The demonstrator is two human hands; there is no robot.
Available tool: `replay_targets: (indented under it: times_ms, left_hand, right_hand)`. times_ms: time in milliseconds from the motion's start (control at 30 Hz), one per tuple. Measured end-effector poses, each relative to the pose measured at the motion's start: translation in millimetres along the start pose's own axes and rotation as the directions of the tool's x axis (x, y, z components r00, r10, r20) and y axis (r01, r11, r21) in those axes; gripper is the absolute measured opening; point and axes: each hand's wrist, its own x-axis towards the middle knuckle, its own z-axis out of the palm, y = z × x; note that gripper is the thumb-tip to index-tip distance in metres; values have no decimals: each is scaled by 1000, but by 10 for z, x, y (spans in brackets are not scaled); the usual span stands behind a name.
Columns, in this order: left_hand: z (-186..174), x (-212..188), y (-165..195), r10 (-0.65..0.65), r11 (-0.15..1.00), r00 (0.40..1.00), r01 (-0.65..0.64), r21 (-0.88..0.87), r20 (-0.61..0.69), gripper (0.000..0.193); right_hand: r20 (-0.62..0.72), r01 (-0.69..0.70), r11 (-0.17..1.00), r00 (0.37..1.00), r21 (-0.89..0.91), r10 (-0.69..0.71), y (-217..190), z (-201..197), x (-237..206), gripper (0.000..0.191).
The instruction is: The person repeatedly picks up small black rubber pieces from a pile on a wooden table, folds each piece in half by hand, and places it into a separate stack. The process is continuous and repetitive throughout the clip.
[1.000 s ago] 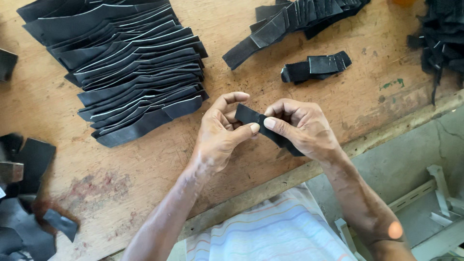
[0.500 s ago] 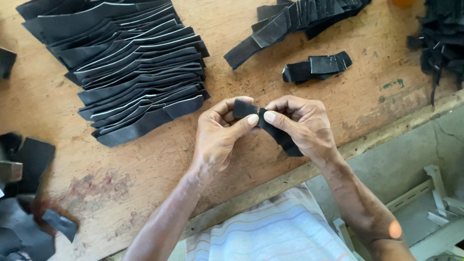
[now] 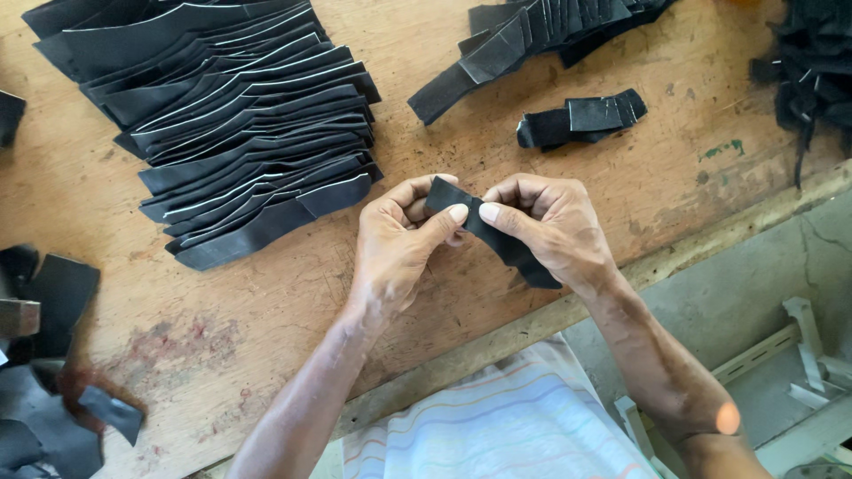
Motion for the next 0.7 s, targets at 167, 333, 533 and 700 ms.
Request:
replay_targets:
  times_ms: [167, 333, 533, 700]
  left_hand:
    - [33, 16, 51, -2, 1000, 1000, 2, 20, -2, 37]
    - [68, 44, 91, -3, 998, 1000, 3, 61, 3, 37]
    - [120, 62, 112, 2, 1000, 1000, -2, 23, -3, 33]
    - [117, 84, 107, 49, 998, 999, -50, -31, -13, 30]
  right_hand:
    - [-1, -1, 1000, 1000, -16, 1, -73, 16, 14, 12]
    - [18, -10, 992, 1000, -128, 13, -143, -43, 18, 13]
    - [17, 87, 994, 996, -65, -86, -118, -53, 71, 12]
    - [-8, 89, 995, 996, -50, -90, -125, 3, 95, 11]
